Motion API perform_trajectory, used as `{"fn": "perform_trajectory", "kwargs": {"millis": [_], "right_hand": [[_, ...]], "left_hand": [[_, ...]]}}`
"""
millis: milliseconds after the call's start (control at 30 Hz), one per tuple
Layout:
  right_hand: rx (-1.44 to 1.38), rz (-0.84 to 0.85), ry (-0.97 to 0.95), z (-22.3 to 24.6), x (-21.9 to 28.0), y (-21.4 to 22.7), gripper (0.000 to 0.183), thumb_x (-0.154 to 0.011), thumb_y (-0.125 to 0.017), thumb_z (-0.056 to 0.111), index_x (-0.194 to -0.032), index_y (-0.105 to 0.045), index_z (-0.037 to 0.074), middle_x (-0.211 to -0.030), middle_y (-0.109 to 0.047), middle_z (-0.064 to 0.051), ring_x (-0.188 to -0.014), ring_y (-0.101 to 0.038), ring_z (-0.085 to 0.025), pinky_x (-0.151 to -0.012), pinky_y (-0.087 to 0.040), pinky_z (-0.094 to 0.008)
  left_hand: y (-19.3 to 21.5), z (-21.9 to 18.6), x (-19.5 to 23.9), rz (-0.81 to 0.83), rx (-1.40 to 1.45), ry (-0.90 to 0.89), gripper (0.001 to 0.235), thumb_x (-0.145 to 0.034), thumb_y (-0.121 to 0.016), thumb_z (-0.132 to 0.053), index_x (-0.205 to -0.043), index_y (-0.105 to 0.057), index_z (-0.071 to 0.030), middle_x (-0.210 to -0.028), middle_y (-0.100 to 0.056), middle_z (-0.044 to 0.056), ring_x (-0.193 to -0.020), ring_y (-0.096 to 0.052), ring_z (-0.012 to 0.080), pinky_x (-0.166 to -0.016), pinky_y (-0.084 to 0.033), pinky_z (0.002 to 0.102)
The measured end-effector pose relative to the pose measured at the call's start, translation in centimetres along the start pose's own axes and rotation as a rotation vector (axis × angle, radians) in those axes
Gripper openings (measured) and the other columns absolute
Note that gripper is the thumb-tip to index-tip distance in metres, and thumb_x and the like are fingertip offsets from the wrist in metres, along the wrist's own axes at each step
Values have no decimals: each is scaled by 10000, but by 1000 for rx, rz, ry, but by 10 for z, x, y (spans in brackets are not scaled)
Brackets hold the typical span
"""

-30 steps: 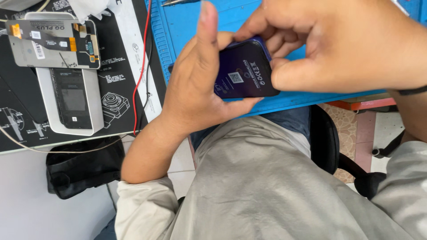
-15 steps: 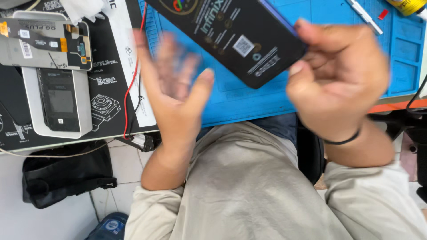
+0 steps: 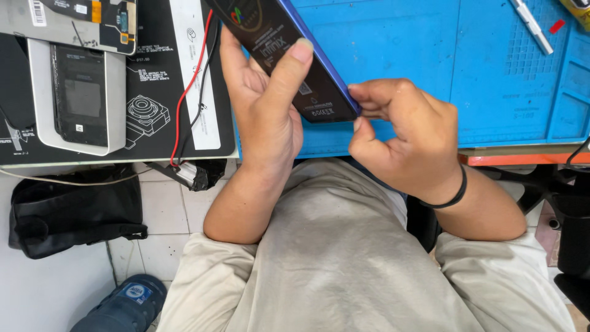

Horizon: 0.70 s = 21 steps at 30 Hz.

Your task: The person reassembles a smartphone by inserting the battery, connecting the display flex cable, and closing the back cover. They use a plastic pry tool to separate and align the back cover, then press the edges to secure it.

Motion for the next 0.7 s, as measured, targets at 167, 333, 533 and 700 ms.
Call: {"fn": "perform_trajectory", "kwargs": {"millis": [167,333,533,700], "right_hand": [[-71,114,-36,4,-13,0,283,-901,-723,-99,-1147,-591,-54,-1091,-735,-144,-973,-780,-189,-856,-656,-259],[-94,173,70,16,-32,5,496,-736,-686,-139,-1220,-573,-127,-1040,-677,-208,-957,-734,-264,-833,-631,-317],[-52,156,-14,9,-28,-1,426,-819,-721,-117,-1229,-612,-75,-1035,-698,-155,-929,-744,-209,-807,-634,-279],[-98,140,-113,-4,-22,-4,259,-902,-710,-104,-1137,-608,-69,-983,-716,-134,-871,-753,-161,-768,-630,-242]], "left_hand": [[-1,-3,-1,15,-102,48,756,-986,-708,107,-1581,-259,-25,-1198,-604,126,-1065,-620,144,-983,-500,289],[-13,-12,-8,120,-253,63,850,-931,-723,102,-1595,-202,-2,-1255,-592,133,-1120,-636,160,-1023,-542,292],[-15,-11,-9,128,-318,145,937,-856,-724,94,-1592,-148,29,-1353,-537,153,-1217,-607,195,-1097,-547,336],[-19,-12,-6,199,-333,81,881,-977,-711,85,-1648,-145,15,-1416,-523,136,-1243,-542,157,-1110,-459,280]]}}
Point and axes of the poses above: each hand's wrist, its own x-axis away from the middle knuckle, its own y-axis out of the back of the hand, z = x × y, the point moved 6 cm from there along -x, towards the middle knuckle
